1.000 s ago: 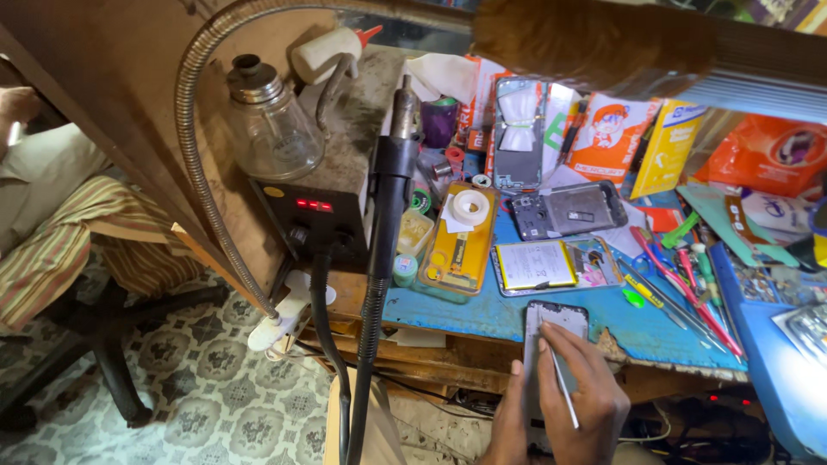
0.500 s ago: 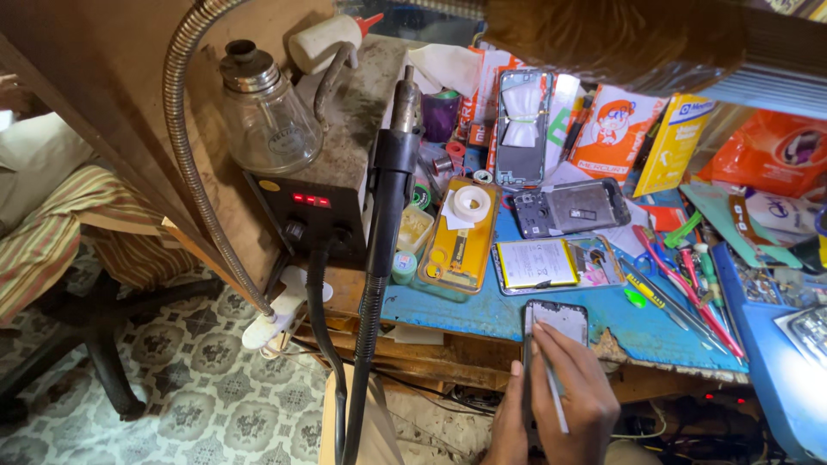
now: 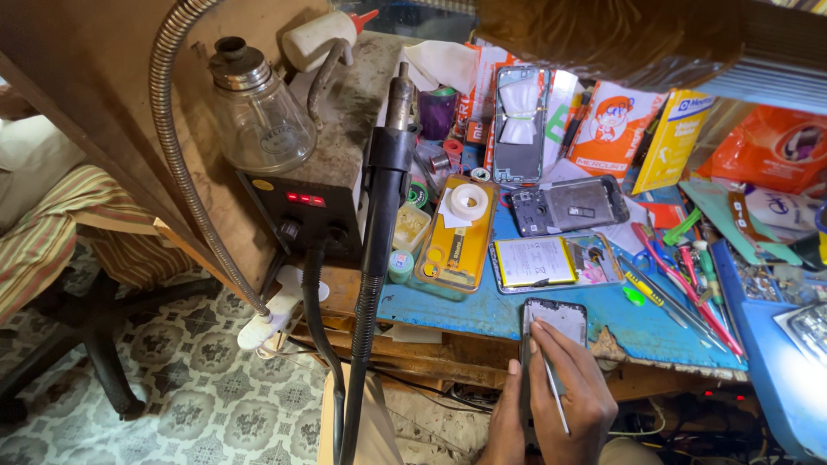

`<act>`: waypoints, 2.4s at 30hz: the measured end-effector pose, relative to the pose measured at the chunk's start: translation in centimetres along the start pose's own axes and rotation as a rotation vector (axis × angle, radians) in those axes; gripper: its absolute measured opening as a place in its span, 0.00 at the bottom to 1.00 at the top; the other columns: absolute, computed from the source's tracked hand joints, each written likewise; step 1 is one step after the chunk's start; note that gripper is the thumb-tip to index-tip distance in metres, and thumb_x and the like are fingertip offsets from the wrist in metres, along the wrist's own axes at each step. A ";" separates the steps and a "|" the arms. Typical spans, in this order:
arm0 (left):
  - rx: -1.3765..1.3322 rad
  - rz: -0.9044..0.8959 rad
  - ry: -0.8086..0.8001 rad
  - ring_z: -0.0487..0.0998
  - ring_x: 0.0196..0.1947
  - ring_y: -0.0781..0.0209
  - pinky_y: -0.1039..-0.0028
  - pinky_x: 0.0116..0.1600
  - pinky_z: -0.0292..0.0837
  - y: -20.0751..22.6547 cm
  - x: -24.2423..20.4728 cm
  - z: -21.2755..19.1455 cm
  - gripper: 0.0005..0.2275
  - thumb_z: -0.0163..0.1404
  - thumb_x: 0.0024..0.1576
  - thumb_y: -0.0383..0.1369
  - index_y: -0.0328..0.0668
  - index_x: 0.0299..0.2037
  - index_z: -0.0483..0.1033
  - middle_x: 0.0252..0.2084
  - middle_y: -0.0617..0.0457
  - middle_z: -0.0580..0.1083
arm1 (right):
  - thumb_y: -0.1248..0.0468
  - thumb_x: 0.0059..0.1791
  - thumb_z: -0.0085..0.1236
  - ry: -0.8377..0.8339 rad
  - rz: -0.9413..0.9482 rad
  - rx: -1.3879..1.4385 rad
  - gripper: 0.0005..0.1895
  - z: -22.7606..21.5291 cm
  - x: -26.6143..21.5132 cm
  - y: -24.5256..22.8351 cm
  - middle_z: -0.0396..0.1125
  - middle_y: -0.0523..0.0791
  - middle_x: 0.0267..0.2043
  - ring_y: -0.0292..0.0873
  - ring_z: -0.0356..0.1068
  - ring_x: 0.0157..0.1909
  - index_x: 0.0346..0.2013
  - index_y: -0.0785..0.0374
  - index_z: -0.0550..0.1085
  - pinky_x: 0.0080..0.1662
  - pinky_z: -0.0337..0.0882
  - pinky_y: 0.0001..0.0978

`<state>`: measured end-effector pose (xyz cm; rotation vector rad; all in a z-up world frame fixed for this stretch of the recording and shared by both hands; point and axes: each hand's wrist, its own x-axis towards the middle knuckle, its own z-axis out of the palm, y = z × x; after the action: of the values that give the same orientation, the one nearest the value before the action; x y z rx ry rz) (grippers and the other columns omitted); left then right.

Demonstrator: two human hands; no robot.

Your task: The person cleans the back of a smartphone using a small brush and a liquid from a bottle. They scrub the surface with the brush, apply the liquid, and wipe the area with a cloth.

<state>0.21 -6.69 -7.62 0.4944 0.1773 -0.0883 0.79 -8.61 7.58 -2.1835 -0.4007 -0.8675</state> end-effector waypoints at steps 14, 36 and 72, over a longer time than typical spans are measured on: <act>-0.132 -0.123 0.077 0.77 0.57 0.61 0.72 0.60 0.72 -0.6 -0.2 -0.2 0.28 0.34 0.64 0.51 0.40 0.66 0.68 0.59 0.49 0.75 | 0.74 0.48 0.62 0.045 0.067 -0.037 0.13 -0.3 0.2 0.7 0.76 0.49 0.47 0.44 0.78 0.48 0.47 0.64 0.81 0.52 0.75 0.34; 0.479 0.222 -0.372 0.70 0.58 0.63 0.71 0.64 0.68 13.4 3.5 10.9 0.34 0.54 0.60 0.26 0.46 0.78 0.57 0.59 0.51 0.70 | 0.74 0.49 0.61 0.114 -0.084 0.059 0.11 -6.9 3.1 7.9 0.75 0.50 0.49 0.42 0.77 0.46 0.47 0.70 0.78 0.49 0.76 0.30; 0.949 0.523 -0.209 0.77 0.52 0.62 0.72 0.57 0.75 14.9 6.6 10.6 0.28 0.59 0.55 0.23 0.34 0.65 0.61 0.53 0.45 0.74 | 0.72 0.44 0.60 -0.268 -0.419 0.171 0.16 -6.8 5.1 13.8 0.74 0.52 0.51 0.49 0.76 0.52 0.47 0.72 0.77 0.52 0.76 0.36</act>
<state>10.16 1.04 7.18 1.4534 -0.2230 0.3053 8.48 -22.85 7.26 -2.0912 -1.0544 -0.7224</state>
